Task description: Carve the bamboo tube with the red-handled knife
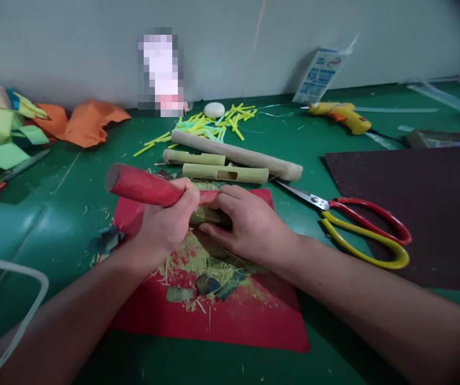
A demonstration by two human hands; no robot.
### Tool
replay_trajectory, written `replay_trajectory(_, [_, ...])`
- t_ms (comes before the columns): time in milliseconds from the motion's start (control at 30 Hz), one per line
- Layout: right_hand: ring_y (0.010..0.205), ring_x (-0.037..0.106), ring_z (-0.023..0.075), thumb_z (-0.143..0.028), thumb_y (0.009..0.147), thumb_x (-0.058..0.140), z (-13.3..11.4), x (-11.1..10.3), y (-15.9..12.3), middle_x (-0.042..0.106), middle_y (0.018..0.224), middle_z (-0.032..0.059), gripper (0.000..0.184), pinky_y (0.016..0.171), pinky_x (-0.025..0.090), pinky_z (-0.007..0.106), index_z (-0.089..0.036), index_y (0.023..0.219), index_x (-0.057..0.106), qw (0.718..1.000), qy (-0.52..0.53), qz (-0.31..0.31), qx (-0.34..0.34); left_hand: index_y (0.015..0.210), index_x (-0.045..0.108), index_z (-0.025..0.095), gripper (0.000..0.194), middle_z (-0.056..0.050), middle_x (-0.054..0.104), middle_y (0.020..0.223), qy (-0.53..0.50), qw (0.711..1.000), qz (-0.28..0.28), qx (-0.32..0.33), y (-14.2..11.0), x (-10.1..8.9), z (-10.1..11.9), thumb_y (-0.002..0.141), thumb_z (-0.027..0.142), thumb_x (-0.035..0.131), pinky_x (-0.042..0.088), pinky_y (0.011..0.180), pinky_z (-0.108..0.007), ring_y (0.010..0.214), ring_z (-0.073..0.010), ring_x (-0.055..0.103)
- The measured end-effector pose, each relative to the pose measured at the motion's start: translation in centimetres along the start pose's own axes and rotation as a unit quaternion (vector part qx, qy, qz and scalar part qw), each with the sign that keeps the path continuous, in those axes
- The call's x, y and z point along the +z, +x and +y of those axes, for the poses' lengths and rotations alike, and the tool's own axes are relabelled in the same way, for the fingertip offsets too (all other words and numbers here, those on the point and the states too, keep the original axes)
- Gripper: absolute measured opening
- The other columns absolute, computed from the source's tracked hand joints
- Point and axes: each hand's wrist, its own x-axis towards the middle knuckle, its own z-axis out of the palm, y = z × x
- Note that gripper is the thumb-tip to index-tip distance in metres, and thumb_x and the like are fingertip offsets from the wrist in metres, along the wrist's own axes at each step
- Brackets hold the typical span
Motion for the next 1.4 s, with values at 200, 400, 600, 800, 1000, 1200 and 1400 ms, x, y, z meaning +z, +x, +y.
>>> replay_trajectory(200, [0.085, 0.053, 0.0207, -0.029, 0.086, 0.07, 0.0, 0.1, 0.1, 0.062, 0.09, 0.0088, 0.02, 0.074, 0.041, 0.032, -0.011, 0.095, 0.067, 1.0, 0.0, 0.001, -0.005, 0.055, 0.04, 0.02, 0.026, 0.003, 0.04, 0.057, 0.045, 0.999, -0.011, 0.01, 0.4, 0.2, 0.2, 0.078, 0.014, 0.05, 0.032, 0.058, -0.03, 0.059, -0.012, 0.038])
replay_trajectory(400, [0.086, 0.053, 0.021, -0.031, 0.087, 0.069, 0.0, 0.1, 0.1, 0.063, 0.091, 0.0092, 0.021, 0.075, 0.042, 0.033, -0.012, 0.095, 0.065, 1.0, -0.008, -0.002, -0.004, 0.056, 0.038, 0.02, 0.028, 0.003, 0.041, 0.058, 0.086, 0.996, -0.008, 0.015, 0.3, 0.2, 0.3, 0.081, 0.017, 0.051, 0.034, 0.06, -0.03, 0.061, -0.0124, 0.041])
replay_trajectory(600, [0.087, 0.054, 0.0211, -0.032, 0.092, 0.064, -0.1, -0.2, 0.1, 0.063, 0.093, 0.01, 0.019, 0.076, 0.043, 0.033, -0.013, 0.092, 0.065, 1.0, 0.002, -0.017, 0.006, 0.059, 0.04, 0.02, 0.028, 0.002, 0.045, 0.061, 0.12, 0.991, -0.061, 0.022, 0.3, -0.2, 0.2, 0.085, 0.024, 0.049, 0.035, 0.061, -0.03, 0.064, -0.0135, 0.044])
replay_trajectory(800, [0.088, 0.055, 0.0203, -0.029, 0.091, 0.065, -0.1, -0.3, 0.2, 0.064, 0.095, 0.0092, 0.015, 0.077, 0.043, 0.032, -0.015, 0.091, 0.064, 1.0, 0.023, -0.017, 0.009, 0.055, 0.036, 0.021, 0.029, 0.002, 0.037, 0.057, 0.081, 0.994, -0.073, -0.014, -0.4, -0.4, 0.4, 0.079, 0.023, 0.05, 0.032, 0.054, -0.028, 0.058, -0.0129, 0.037])
replay_trajectory(1000, [0.082, 0.052, 0.0187, -0.029, 0.087, 0.069, 0.1, -0.3, 0.3, 0.061, 0.087, 0.0071, 0.016, 0.071, 0.039, 0.031, -0.014, 0.084, 0.061, 1.0, 0.007, -0.014, 0.008, 0.056, 0.039, 0.021, 0.028, 0.003, 0.04, 0.057, 0.051, 0.999, -0.012, 0.018, -0.3, -0.2, 0.5, 0.082, 0.018, 0.047, 0.037, 0.059, -0.029, 0.058, -0.0129, 0.037])
replay_trajectory(1200, [0.081, 0.051, 0.0185, -0.03, 0.087, 0.069, 0.2, -0.3, 0.2, 0.059, 0.086, 0.0061, 0.017, 0.069, 0.039, 0.03, -0.016, 0.085, 0.061, 1.0, 0.007, -0.007, -0.001, 0.056, 0.038, 0.02, 0.029, 0.003, 0.039, 0.058, 0.071, 0.997, -0.01, 0.02, 0.2, 0.2, 0.5, 0.083, 0.017, 0.049, 0.036, 0.061, -0.029, 0.061, -0.0127, 0.039])
replay_trajectory(1400, [0.087, 0.055, 0.0208, -0.03, 0.088, 0.068, 0.1, -0.2, 0.1, 0.063, 0.092, 0.009, 0.018, 0.075, 0.042, 0.032, -0.014, 0.092, 0.064, 1.0, 0.011, -0.009, -0.006, 0.059, 0.037, 0.02, 0.03, 0.003, 0.046, 0.061, 0.117, 0.992, -0.035, 0.017, 0.1, 0.0, 0.4, 0.085, 0.023, 0.05, 0.034, 0.061, -0.031, 0.064, -0.0135, 0.044])
